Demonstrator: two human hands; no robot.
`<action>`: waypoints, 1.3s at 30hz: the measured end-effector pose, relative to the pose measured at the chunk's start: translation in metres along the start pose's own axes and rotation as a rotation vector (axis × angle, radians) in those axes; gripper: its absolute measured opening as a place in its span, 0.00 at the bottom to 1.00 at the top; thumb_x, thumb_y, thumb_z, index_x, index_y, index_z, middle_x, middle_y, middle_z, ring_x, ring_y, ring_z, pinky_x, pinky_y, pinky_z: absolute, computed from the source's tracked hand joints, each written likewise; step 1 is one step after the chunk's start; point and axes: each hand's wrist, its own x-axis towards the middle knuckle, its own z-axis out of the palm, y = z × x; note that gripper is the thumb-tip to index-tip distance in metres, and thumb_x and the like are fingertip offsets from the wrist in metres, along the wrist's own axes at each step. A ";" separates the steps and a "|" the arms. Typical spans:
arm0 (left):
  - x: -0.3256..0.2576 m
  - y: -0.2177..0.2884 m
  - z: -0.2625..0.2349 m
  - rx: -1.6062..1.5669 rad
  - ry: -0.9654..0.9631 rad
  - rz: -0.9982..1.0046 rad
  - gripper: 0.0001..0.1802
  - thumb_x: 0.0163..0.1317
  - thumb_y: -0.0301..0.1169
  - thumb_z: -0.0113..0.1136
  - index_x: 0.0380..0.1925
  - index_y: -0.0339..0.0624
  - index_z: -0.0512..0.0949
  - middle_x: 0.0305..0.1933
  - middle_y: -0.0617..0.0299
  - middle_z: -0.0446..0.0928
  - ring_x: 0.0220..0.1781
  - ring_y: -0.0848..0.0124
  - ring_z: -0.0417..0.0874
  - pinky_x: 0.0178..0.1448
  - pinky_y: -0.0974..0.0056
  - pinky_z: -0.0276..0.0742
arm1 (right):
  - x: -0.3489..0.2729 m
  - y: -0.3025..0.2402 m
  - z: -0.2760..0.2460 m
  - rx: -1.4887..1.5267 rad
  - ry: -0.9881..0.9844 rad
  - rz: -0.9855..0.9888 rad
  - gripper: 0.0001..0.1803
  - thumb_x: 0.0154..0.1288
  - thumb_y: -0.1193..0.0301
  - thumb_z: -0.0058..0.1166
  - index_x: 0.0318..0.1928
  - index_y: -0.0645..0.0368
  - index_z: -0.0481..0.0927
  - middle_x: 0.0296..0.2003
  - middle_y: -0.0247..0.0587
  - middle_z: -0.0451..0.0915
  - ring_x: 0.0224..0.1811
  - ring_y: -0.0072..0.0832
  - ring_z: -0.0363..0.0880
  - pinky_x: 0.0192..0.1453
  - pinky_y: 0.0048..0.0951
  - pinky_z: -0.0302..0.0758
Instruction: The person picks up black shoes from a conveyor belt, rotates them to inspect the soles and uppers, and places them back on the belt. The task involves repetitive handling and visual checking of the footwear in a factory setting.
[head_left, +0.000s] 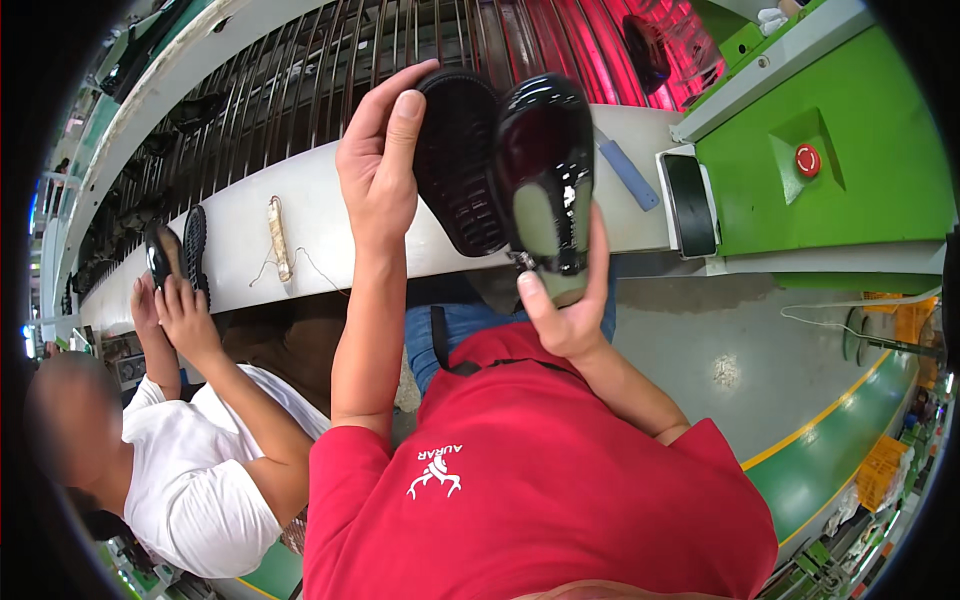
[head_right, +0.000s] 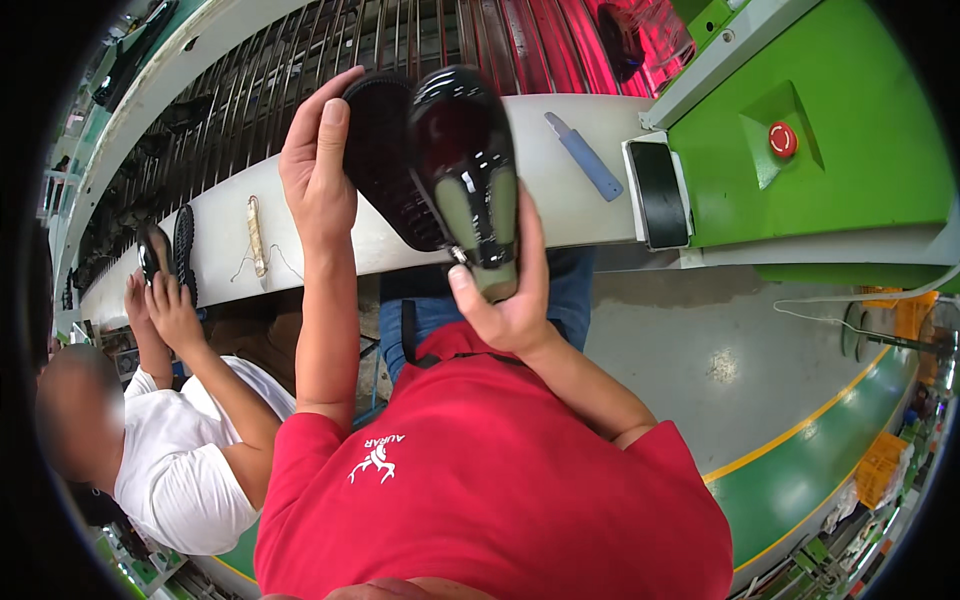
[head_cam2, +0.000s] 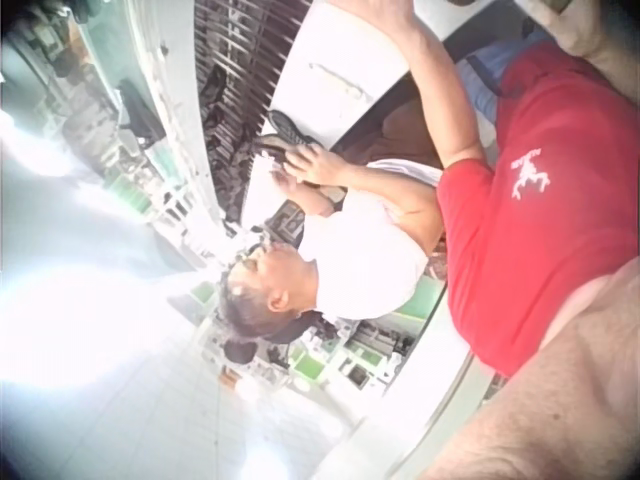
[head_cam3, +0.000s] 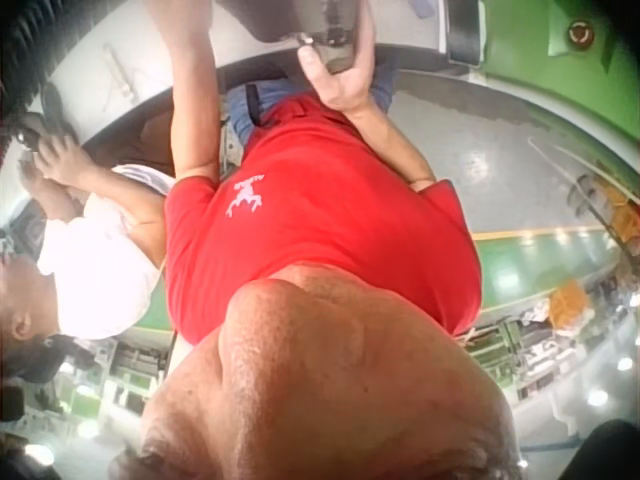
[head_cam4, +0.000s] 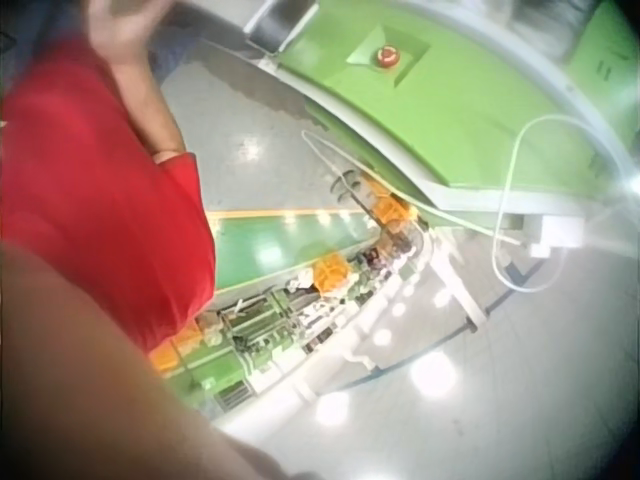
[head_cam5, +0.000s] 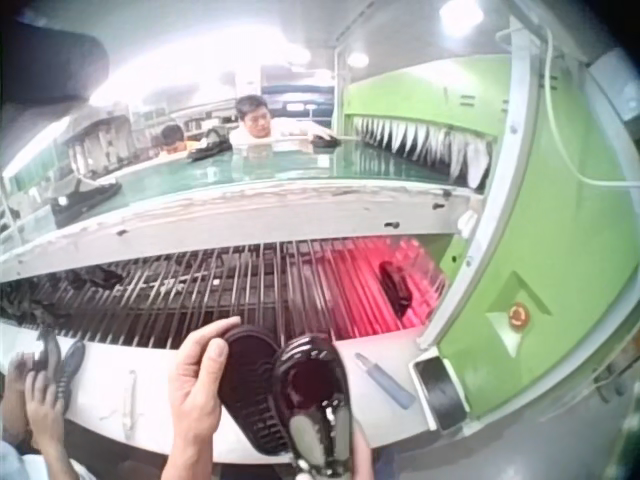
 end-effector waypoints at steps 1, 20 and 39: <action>-0.001 -0.001 -0.003 0.003 0.003 -0.004 0.18 0.85 0.34 0.62 0.65 0.34 0.85 0.48 0.70 0.87 0.46 0.86 0.80 0.51 0.78 0.74 | -0.004 0.003 0.002 -0.042 -0.017 -0.002 0.55 0.70 0.73 0.64 0.87 0.75 0.44 0.79 0.63 0.63 0.81 0.44 0.69 0.83 0.42 0.68; -0.028 0.030 -0.004 0.035 -0.058 0.053 0.39 0.59 0.23 0.84 0.70 0.27 0.77 0.60 0.46 0.89 0.59 0.64 0.92 0.68 0.62 0.85 | -0.018 0.012 0.016 -0.181 -0.119 -0.033 0.54 0.64 0.68 0.68 0.83 0.79 0.54 0.66 0.64 0.73 0.65 0.48 0.78 0.72 0.44 0.75; -0.025 0.025 -0.003 0.028 -0.036 0.089 0.34 0.64 0.23 0.82 0.68 0.26 0.79 0.58 0.47 0.89 0.58 0.65 0.91 0.67 0.62 0.86 | -0.013 0.016 0.019 -0.112 -0.118 -0.007 0.53 0.66 0.68 0.67 0.84 0.78 0.54 0.68 0.60 0.73 0.67 0.44 0.79 0.72 0.41 0.75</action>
